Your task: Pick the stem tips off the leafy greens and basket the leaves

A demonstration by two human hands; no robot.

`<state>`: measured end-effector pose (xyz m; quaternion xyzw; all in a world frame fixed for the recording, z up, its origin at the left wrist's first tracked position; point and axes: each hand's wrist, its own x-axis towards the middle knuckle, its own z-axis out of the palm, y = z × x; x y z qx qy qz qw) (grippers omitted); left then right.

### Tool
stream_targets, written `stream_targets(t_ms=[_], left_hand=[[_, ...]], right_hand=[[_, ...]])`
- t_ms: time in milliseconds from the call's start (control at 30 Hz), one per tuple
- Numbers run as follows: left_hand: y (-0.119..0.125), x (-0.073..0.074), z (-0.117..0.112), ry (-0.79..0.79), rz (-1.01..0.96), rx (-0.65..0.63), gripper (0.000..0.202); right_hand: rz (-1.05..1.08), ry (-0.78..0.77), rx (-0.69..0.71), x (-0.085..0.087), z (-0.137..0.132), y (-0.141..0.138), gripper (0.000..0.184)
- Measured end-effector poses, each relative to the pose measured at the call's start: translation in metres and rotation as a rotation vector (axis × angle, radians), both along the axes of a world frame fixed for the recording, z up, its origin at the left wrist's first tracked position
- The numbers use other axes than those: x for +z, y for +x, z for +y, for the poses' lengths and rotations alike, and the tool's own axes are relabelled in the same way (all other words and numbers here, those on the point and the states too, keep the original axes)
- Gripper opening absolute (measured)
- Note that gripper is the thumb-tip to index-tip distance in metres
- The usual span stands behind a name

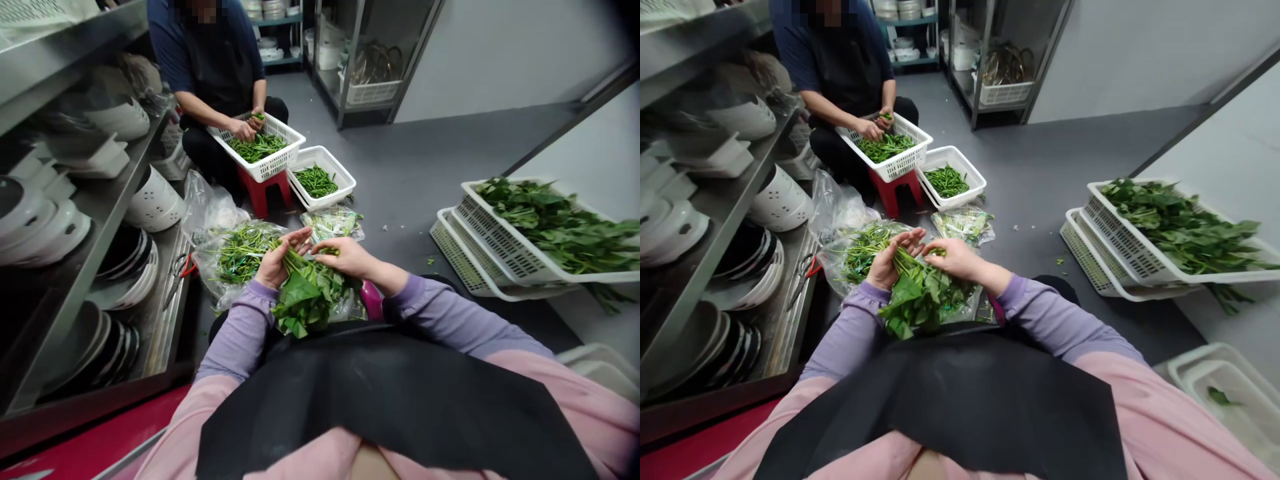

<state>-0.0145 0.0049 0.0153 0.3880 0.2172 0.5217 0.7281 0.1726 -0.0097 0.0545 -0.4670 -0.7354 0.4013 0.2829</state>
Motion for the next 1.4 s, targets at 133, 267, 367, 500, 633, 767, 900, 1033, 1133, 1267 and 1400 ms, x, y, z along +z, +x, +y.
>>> stream_targets(t_ms=[133,267,367,500,633,767,900,1033,1133,1267,1400], left_hand=[[0.017,-0.002,-0.01,-0.005,-0.048,-0.065,0.033],[0.019,-0.005,-0.012,-0.045,-0.081,-0.093,0.032],[0.019,-0.006,-0.013,-0.096,-0.083,-0.108,0.033],[0.021,-0.009,-0.015,-0.171,-0.066,-0.131,0.034],[0.025,-0.008,-0.017,-0.211,0.022,-0.069,0.032],[0.027,-0.006,-0.017,-0.231,0.083,-0.006,0.029],[0.032,-0.005,-0.021,-0.238,0.116,0.113,0.027],[0.036,-0.004,-0.024,-0.116,0.196,0.28,0.023],[0.024,-0.004,-0.012,-0.136,0.156,0.338,0.022],[-0.016,-0.006,0.018,-0.138,0.294,0.66,0.02],[-0.039,-0.002,0.025,0.046,0.631,0.64,0.022]], right_hand=[[-0.057,0.058,0.045,-0.011,-0.003,-0.024,0.022],[0.033,-0.052,-0.017,-0.017,-0.005,-0.02,0.02],[0.17,-0.198,-0.076,-0.018,-0.009,-0.015,0.025],[0.317,-0.324,-0.139,-0.021,-0.017,-0.016,0.028],[0.205,-0.123,-0.21,-0.025,-0.023,-0.015,0.022],[0.076,0.037,-0.295,-0.03,-0.023,-0.009,0.02],[0.015,0.157,-0.266,-0.037,-0.022,-0.007,0.019],[0.01,0.238,-0.304,-0.042,-0.022,-0.011,0.02],[0.092,0.177,-0.422,-0.04,-0.017,-0.003,0.022],[0.304,0.049,-0.719,-0.03,0.004,0.036,0.026],[0.287,-0.09,-0.578,-0.014,0.02,0.074,0.022]])
